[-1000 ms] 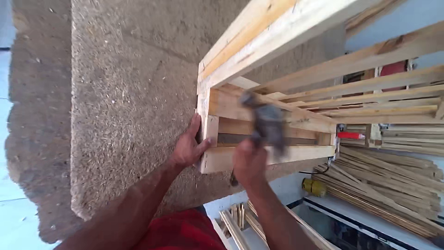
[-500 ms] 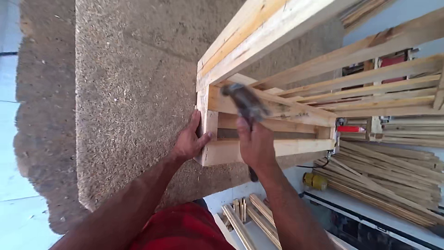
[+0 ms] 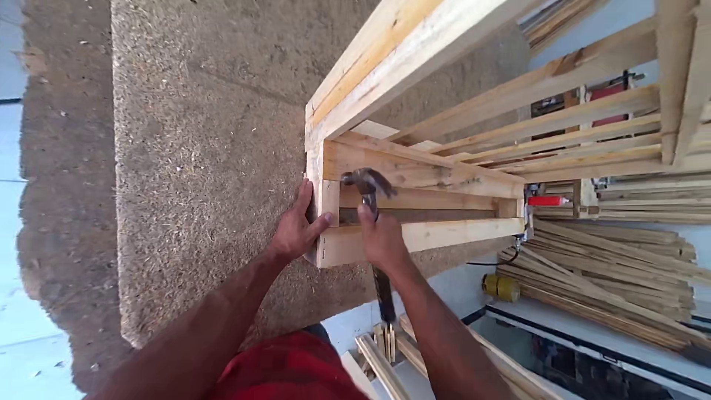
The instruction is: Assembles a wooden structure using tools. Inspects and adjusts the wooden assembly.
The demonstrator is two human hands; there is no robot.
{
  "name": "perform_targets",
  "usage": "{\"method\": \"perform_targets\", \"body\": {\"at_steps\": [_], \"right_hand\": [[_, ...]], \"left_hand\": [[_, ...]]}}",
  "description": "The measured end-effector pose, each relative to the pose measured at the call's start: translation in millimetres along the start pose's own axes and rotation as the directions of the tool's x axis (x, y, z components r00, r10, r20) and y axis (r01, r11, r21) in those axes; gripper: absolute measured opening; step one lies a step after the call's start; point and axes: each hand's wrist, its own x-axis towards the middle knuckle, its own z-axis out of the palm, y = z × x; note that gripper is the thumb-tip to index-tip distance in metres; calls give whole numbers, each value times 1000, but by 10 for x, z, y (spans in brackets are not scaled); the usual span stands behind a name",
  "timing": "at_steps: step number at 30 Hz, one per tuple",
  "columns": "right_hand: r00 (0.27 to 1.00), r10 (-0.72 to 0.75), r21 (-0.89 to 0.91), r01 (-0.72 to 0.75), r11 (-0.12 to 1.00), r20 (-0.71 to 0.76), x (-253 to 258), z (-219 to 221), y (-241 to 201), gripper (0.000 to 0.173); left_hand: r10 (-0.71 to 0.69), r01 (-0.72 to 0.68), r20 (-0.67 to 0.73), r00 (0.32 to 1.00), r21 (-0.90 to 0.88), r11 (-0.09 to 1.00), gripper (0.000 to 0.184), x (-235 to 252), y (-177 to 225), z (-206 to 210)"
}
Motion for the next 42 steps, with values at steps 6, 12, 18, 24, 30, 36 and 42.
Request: {"method": "perform_targets", "body": {"at_steps": [6,12,18,24,30,36,42], "right_hand": [[938,-202,157,253,955,-281,5,2,-85,59],[989,-94,148,110,983,-111,11,-211,-156,69],[998,23,57,-26,998,55,41,-6,-125,68],[911,-311,123,353,927,-272,-75,95,-185,57],[946,-267,-15,268,963,-184,-156,-237,-440,59],[993,-111,-25,112,993,37,-29,116,-171,62],[869,-352,221,441,870,-347,-562,-453,-210,59]], "left_hand": [[-5,6,-18,1000,16,1000,97,78,18,-21],[-1,1,-4,1000,16,1000,97,51,-16,-15],[18,-18,-13,1000,19,1000,96,26,-7,0],[12,-12,-4,1000,27,1000,96,35,14,-10],[-10,10,32,999,4,1000,96,2,17,-15],[4,-4,47,999,16,1000,98,18,24,-34],[-7,10,29,1000,-128,992,79,96,40,-87]]}}
